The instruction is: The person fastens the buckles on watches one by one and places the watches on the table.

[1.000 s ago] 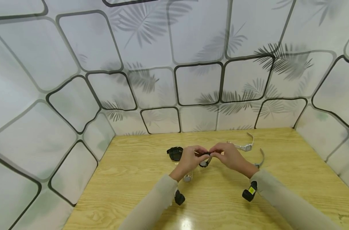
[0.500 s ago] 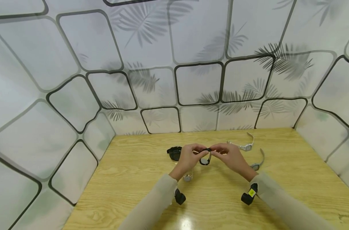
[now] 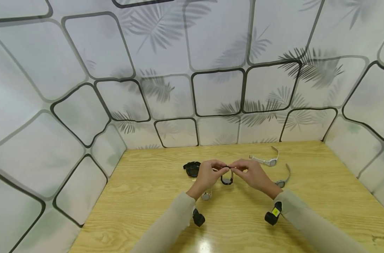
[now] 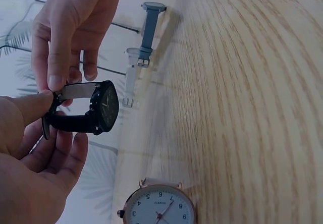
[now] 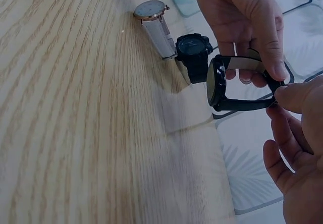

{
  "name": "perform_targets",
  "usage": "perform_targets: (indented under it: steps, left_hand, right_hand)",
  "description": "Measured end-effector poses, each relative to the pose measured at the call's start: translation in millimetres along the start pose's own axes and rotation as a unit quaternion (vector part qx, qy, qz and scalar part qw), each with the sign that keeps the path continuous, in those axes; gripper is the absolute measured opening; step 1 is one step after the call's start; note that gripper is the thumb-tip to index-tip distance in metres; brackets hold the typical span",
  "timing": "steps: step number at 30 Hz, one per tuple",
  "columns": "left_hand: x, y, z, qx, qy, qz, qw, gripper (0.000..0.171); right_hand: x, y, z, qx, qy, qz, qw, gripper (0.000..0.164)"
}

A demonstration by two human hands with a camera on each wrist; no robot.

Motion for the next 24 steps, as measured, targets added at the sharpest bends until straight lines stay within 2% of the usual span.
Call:
perform_targets:
  steps: [6, 11, 13, 17, 20, 24]
  left_hand:
    - [1.2, 1.8, -1.1, -0.006, -0.009, 0.012, 0.9999, 0.016]
    - [1.5, 2.7, -1.9, -0.006, -0.056, 0.074, 0.9956, 0.019]
    - [2.5, 2.7, -3.4, -0.009, -0.084, 0.109, 0.9905, 0.02]
    - [3.6, 0.9, -6.6, -0.022, -0.139, 0.175, 0.9744, 0.02]
    - [2.9, 0.0, -7.9, -0.026, -0.164, 0.207, 0.9641, 0.02]
    - [2.3, 0.4, -8.8, -0.02, -0.178, 0.235, 0.9553, 0.019]
  right_hand:
    - [-2.1, -0.2, -0.5, -0.009, -0.005, 0.007, 1.0, 0.018]
    - [-5.5, -1.0, 0.8, -0.012, 0.004, 0.009, 1.0, 0.022]
    - [-6.5, -2.3, 2.0, -0.007, 0.012, 0.008, 1.0, 0.027]
    - [-8.6, -5.4, 5.2, 0.017, 0.023, 0.012, 1.0, 0.04]
    - [-10.0, -7.0, 7.0, 0.038, 0.021, 0.007, 0.999, 0.051]
    - [-9.4, -7.0, 9.2, 0.061, 0.028, -0.011, 0.998, 0.061]
Point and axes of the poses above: each hand's wrist, its own z-axis away from the middle knuckle, its own y-axis out of the palm, x = y × z, the point moved 2 cm from there along -z, towards the middle knuckle, and after that the axes turned 6 degrees about -z, right-handed, at the moved point
